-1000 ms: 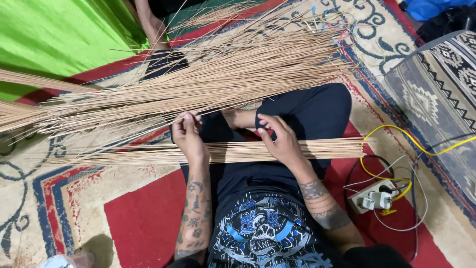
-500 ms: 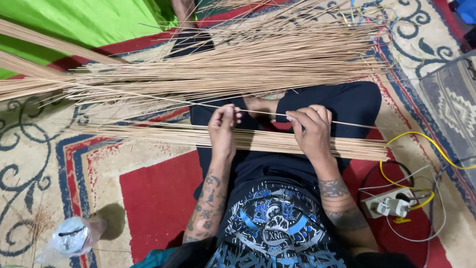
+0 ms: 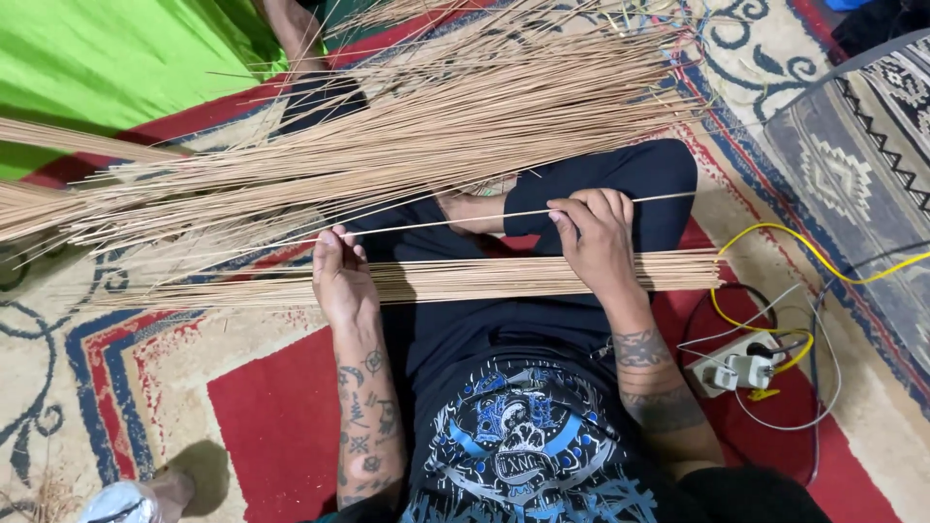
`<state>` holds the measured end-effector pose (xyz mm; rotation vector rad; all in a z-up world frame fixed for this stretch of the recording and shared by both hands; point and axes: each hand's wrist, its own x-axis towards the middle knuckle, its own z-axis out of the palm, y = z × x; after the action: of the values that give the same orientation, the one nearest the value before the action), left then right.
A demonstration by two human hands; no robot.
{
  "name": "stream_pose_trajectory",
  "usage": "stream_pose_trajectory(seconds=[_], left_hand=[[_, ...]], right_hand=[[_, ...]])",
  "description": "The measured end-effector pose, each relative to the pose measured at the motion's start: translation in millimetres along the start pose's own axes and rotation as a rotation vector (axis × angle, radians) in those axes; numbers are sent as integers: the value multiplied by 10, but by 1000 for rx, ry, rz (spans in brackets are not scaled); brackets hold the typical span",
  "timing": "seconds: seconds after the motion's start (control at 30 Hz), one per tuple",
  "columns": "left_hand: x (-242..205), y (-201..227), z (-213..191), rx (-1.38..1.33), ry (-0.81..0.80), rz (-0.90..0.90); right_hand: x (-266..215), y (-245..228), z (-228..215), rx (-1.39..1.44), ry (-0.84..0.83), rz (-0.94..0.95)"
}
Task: Sorting and bundling thin wooden sticks by hand while sitting on a rug.
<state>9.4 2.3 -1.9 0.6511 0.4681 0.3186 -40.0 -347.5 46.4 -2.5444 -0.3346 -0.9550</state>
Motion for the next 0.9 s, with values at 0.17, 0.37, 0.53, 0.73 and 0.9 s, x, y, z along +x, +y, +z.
stream_pose_trajectory(seconds=[0.17, 0.37, 0.53, 0.73, 0.9], left_hand=[[-76, -56, 89, 35, -22, 16], [-242, -8, 226, 319, 153, 538], [-357, 270, 270, 604, 234, 1112], [-736, 83, 551, 847, -394, 1248], [-842, -25, 538, 1351, -1086, 688]], right_hand=[[1, -29, 10, -13, -15, 22], [-11, 56, -123, 31, -108, 63], [-63, 289, -135, 176, -221, 119], [-53, 120, -242, 262, -425, 253], [-34, 34, -342, 353, -715, 381]])
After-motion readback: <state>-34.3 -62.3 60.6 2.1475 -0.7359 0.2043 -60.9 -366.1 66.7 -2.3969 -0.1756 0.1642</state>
